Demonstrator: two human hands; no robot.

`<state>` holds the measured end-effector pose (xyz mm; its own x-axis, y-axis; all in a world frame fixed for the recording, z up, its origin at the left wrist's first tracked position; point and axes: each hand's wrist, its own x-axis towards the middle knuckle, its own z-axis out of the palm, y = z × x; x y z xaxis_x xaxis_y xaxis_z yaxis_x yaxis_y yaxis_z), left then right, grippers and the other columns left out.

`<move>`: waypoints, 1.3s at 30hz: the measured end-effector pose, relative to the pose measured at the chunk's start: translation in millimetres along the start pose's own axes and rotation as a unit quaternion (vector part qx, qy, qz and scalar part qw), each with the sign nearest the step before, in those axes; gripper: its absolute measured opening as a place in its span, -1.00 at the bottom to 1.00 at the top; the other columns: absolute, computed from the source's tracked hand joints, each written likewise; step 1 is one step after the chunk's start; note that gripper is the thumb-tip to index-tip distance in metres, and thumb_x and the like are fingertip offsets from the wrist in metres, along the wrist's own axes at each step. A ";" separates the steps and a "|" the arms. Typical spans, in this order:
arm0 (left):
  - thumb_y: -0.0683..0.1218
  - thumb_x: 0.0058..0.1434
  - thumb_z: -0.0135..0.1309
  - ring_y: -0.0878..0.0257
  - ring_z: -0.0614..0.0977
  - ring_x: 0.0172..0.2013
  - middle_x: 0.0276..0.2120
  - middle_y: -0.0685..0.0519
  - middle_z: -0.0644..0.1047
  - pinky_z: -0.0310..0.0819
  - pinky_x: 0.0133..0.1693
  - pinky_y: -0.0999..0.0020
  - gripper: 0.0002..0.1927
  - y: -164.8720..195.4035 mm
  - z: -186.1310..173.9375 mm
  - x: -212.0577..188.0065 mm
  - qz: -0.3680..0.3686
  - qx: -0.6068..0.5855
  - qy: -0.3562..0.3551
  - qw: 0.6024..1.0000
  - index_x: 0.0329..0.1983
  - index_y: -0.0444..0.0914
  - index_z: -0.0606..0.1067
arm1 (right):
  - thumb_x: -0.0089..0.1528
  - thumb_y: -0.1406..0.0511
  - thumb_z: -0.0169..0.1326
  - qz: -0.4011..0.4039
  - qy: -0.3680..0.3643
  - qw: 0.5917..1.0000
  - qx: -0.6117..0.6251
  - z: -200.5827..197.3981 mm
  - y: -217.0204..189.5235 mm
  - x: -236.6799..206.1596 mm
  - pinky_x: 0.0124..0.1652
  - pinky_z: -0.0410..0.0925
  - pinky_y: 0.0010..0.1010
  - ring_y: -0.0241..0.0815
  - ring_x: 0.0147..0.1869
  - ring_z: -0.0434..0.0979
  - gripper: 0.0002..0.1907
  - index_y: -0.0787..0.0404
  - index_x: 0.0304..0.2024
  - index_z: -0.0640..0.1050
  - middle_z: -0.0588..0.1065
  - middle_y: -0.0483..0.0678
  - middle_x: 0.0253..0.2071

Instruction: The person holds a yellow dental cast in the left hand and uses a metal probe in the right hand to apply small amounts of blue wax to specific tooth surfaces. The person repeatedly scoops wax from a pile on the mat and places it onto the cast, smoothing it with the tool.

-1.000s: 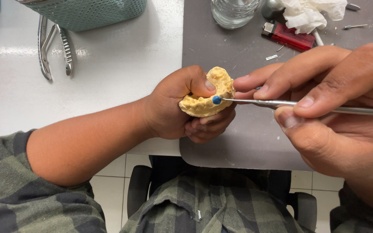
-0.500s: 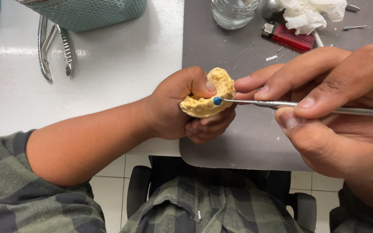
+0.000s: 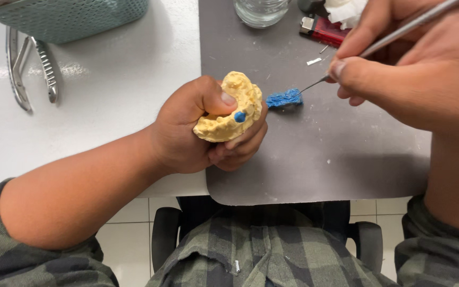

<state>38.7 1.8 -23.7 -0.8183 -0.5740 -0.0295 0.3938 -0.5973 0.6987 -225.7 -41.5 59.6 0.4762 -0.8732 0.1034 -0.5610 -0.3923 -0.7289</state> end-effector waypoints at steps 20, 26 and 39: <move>0.07 0.32 -0.19 0.26 0.20 -0.65 -0.66 0.02 0.30 0.08 -0.59 0.27 -0.61 2.1 7.2 0.8 0.000 0.036 0.058 0.998 -0.53 -0.26 0.36 | 0.20 0.49 0.17 0.019 -0.069 0.997 -0.014 2.0 4.9 7.6 -0.41 0.51 -0.53 -0.27 -0.38 0.66 -0.89 0.35 -0.41 0.49 0.55 0.01 -0.47; 0.08 0.32 -0.18 0.27 0.20 -0.65 -0.66 0.03 0.30 0.08 -0.59 0.28 -0.60 1.3 5.8 0.5 0.002 0.043 0.059 0.997 -0.54 -0.24 0.35 | 0.20 0.48 0.17 0.026 -0.074 0.997 0.004 2.8 6.3 9.2 -0.38 0.53 -0.54 -0.28 -0.35 0.66 -0.89 0.34 -0.40 0.49 0.56 0.00 -0.44; 0.04 0.19 -0.40 0.18 0.58 -0.44 -0.39 -0.14 0.59 0.53 -0.37 0.25 -0.57 3.7 17.5 15.0 0.005 0.095 0.247 0.964 -0.39 -0.27 0.47 | 0.33 0.45 0.14 -0.016 0.032 0.999 -0.026 -8.4 14.4 7.8 -0.30 0.55 -0.46 -0.19 -0.28 0.66 -0.92 0.36 -0.26 0.52 0.54 0.03 -0.37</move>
<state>20.6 0.8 -9.0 -0.4977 -0.8041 -0.3253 0.2792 -0.5036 0.8176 -235.8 -56.4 55.6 0.4509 -0.8760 0.1713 -0.5809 -0.4337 -0.6888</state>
